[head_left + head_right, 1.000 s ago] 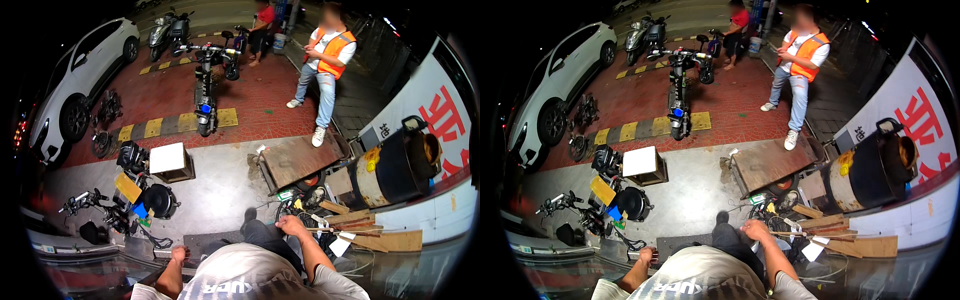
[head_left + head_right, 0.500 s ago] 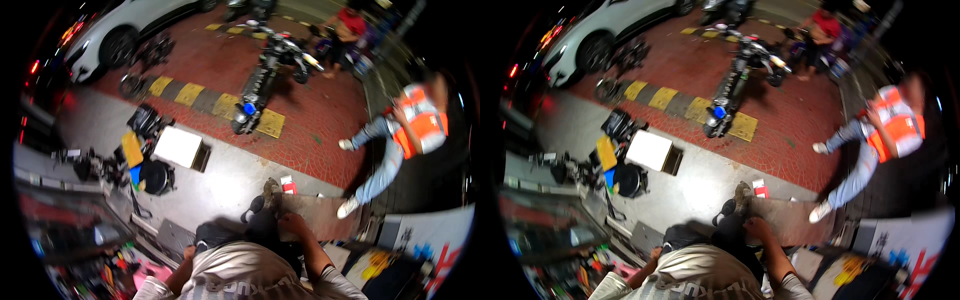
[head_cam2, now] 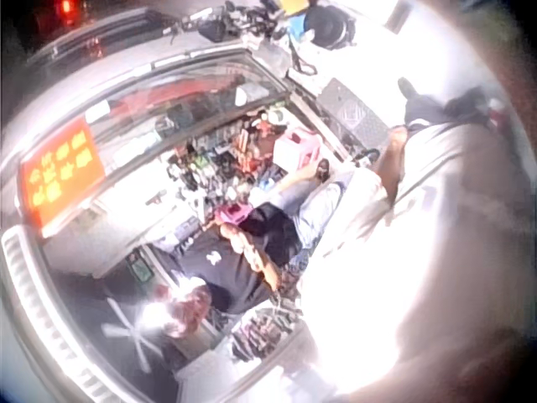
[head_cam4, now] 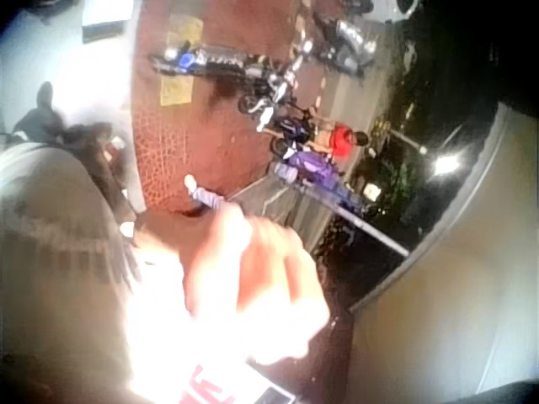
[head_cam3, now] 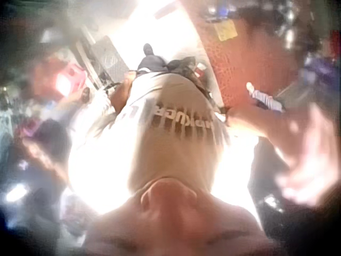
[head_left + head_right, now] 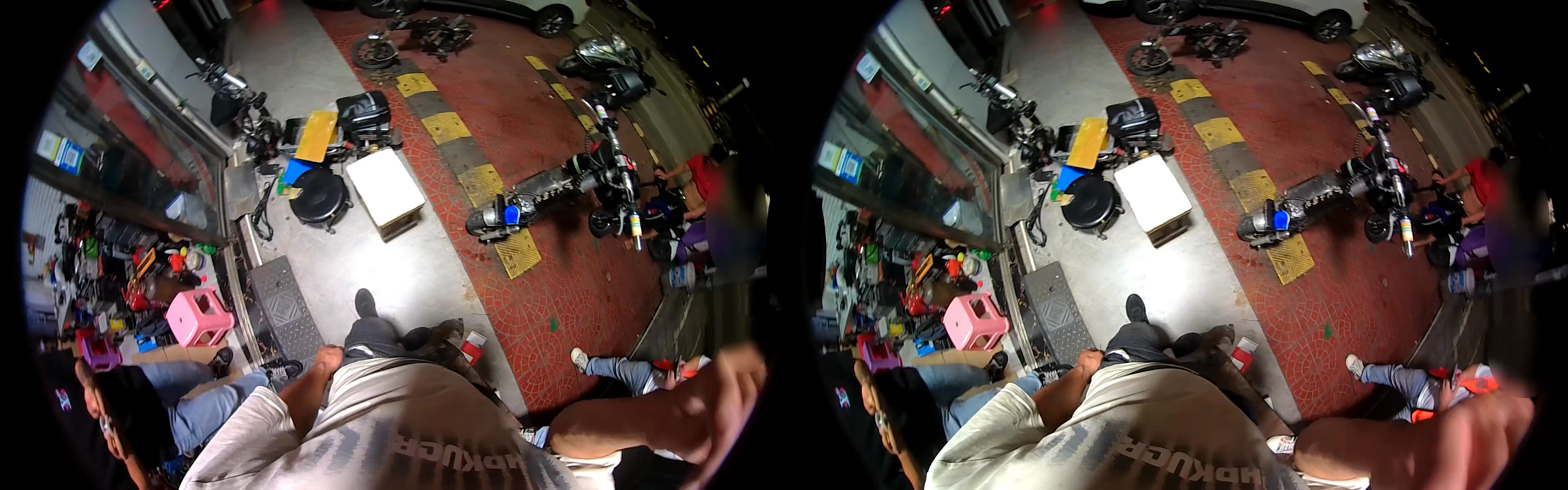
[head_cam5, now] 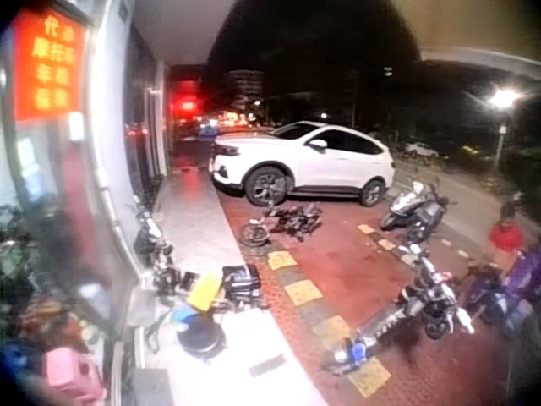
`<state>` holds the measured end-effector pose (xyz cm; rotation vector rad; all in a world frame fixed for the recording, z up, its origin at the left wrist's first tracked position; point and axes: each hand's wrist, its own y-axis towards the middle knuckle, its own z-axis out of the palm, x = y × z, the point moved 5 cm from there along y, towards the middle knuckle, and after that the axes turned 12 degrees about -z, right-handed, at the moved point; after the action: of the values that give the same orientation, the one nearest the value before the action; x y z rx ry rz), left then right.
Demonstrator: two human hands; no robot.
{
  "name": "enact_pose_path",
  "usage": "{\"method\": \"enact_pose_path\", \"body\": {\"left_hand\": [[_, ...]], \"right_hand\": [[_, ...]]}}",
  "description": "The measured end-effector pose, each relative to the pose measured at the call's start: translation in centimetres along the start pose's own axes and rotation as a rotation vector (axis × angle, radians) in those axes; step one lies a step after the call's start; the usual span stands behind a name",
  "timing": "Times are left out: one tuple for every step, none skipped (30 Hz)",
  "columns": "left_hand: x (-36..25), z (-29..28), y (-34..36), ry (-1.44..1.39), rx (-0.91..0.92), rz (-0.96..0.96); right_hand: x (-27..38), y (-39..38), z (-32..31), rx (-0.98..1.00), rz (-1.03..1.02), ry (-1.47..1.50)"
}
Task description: The person works on the handlebars and front light assembly of a scooter by hand.
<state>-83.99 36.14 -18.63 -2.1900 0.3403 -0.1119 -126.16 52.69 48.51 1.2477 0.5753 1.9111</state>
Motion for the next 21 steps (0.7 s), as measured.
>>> {"method": "enact_pose_path", "body": {"left_hand": [[-0.3,0.0,0.4,-0.176,0.053,-0.052],[0.3,0.2,-0.3,-0.286,0.052,-0.123],[0.8,0.8,-1.1,-0.399,0.052,-0.193],[-0.1,0.2,-2.9,-0.527,0.055,-0.261],[0.9,1.5,-2.2,-0.331,0.029,-0.125],[2.9,3.5,-2.2,-0.461,0.036,-0.272],[3.9,4.8,-2.3,-0.586,0.042,-0.409],[4.8,5.7,-2.8,-0.710,0.048,-0.546],[5.0,7.2,-2.8,-0.606,0.068,-0.395],[5.5,8.2,-2.7,-0.564,0.054,-0.366],[6.3,9.0,-2.9,-0.525,0.037,-0.344],[7.0,9.6,-3.0,-0.515,0.003,-0.323],[7.0,9.6,-3.3,-0.501,-0.029,-0.293],[6.5,9.3,-3.2,-0.374,-0.040,-0.180],[6.1,9.0,-3.3,-0.244,-0.050,-0.066],[5.8,9.0,-3.6,-0.119,-0.062,0.041],[6.0,9.0,-3.5,-0.112,-0.060,0.026],[6.1,8.8,-3.3,-0.103,-0.057,0.013],[6.3,8.9,-3.3,-0.099,-0.055,-0.003],[7.0,8.8,-2.8,-0.149,-0.062,-0.059],[7.7,8.7,-2.2,-0.197,-0.070,-0.115]], "right_hand": [[0.4,1.0,0.9,0.049,0.032,0.040],[0.3,1.6,1.2,0.077,0.056,0.069],[0.2,1.9,1.6,0.093,0.069,0.089],[-0.5,2.0,1.9,0.117,0.091,0.101],[-0.7,2.2,1.9,0.126,0.098,0.122],[-0.9,2.1,1.9,0.130,0.105,0.142],[-1.3,2.2,1.6,0.135,0.109,0.148],[-1.8,2.0,1.7,0.134,0.114,0.159],[-2.0,1.8,1.6,0.137,0.121,0.173],[-2.2,1.8,1.6,0.139,0.123,0.178],[-2.1,1.9,1.7,0.144,0.129,0.190],[-2.1,2.1,1.6,0.144,0.128,0.203],[-2.2,2.0,1.7,0.149,0.128,0.204],[-2.1,2.1,1.8,0.152,0.129,0.203],[-2.2,1.9,1.8,0.151,0.130,0.202],[-2.0,2.0,2.0,0.158,0.130,0.207],[-2.0,1.9,2.1,0.159,0.131,0.213],[-1.8,1.8,2.3,0.161,0.130,0.211],[-1.7,1.8,2.7,0.169,0.135,0.218],[-1.5,1.8,2.6,0.160,0.127,0.223],[-1.1,1.8,2.5,0.152,0.120,0.224]]}}
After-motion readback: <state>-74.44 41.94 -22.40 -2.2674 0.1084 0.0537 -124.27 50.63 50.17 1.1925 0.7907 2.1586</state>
